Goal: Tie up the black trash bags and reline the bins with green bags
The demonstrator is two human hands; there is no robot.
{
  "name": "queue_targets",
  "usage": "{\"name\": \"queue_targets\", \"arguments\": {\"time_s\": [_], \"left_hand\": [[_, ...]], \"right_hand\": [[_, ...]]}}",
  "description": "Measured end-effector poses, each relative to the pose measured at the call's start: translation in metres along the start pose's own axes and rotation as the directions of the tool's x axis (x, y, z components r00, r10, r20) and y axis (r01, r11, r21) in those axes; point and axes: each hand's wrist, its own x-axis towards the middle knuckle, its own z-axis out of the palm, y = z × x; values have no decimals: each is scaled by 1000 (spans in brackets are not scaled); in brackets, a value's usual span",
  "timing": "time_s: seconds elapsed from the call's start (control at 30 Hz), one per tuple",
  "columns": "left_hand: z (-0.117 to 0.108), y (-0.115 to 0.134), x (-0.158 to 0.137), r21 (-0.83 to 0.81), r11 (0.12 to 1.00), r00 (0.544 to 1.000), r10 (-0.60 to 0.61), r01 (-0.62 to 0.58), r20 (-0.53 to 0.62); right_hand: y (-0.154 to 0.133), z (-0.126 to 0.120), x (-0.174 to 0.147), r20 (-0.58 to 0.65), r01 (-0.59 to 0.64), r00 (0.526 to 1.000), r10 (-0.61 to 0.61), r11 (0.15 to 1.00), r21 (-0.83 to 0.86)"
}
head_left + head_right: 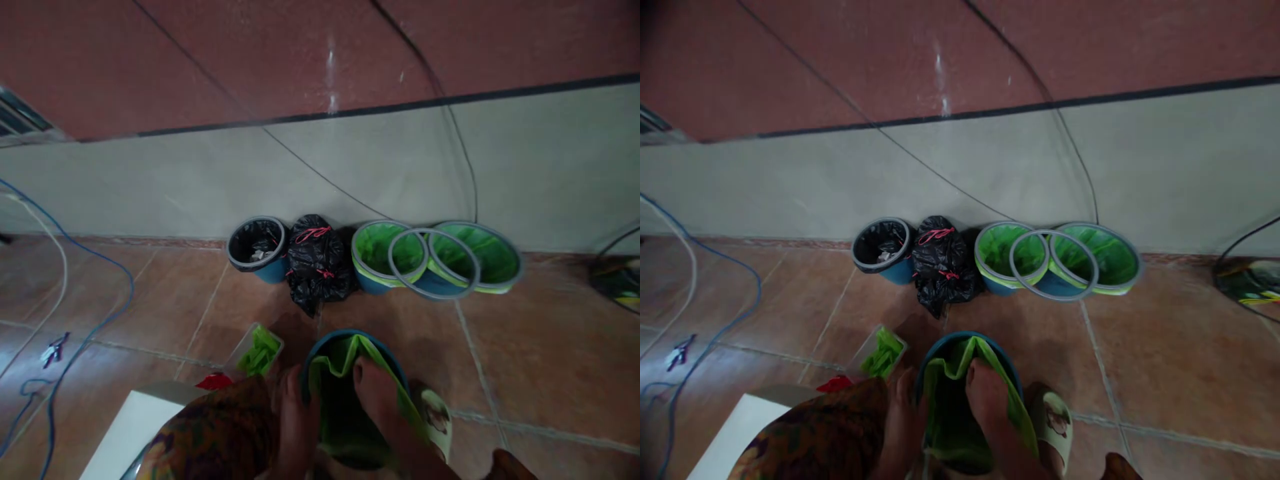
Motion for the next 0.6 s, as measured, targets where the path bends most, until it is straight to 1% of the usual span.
{"name": "queue_targets", "arguments": {"time_s": [0.03, 0.07, 0.1, 0.13, 0.17, 0.2, 0.27, 0.33, 0.37, 0.47, 0.53, 0.6], "left_hand": [[1, 13, 6, 52, 995, 996, 91, -91, -7], [3, 27, 12, 93, 974, 978, 204, -208, 46], [7, 41, 20, 128, 938, 942, 304, -322, 143], [11, 54, 28, 175, 905, 910, 347, -389, 228], [15, 65, 37, 237, 881, 897, 344, -410, 277], [19, 74, 45, 307, 863, 895, 299, -402, 330], [22, 83, 60, 407, 836, 886, 181, -367, 428], [20, 82, 70, 443, 827, 882, 128, -347, 453], [17, 79, 74, 442, 829, 890, 134, -342, 436], [2, 69, 83, 439, 840, 926, 176, -318, 335], [-8, 64, 90, 455, 838, 936, 170, -302, 309], [-16, 62, 97, 475, 830, 940, 156, -291, 303]], "right_hand": [[2, -6, 1, -31, -25, 999, 23, 997, -66], [6, -13, 2, -59, -56, 997, 49, 991, -121], [10, -20, 3, -80, -88, 994, 76, 984, -157], [15, -26, 4, -88, -115, 991, 101, 978, -171], [19, -31, 5, -83, -134, 989, 121, 975, -178], [23, -35, 6, -67, -146, 988, 136, 973, -180], [27, -38, 9, -28, -147, 989, 145, 972, -182], [29, -38, 12, 16, -134, 990, 140, 974, -183], [29, -36, 13, 35, -129, 990, 138, 974, -188], [35, -31, 15, 65, -119, 989, 132, 976, -181], [41, -29, 17, 44, -129, 990, 135, 985, -117], [49, -28, 19, 5, -148, 989, 148, 989, -11]]}}
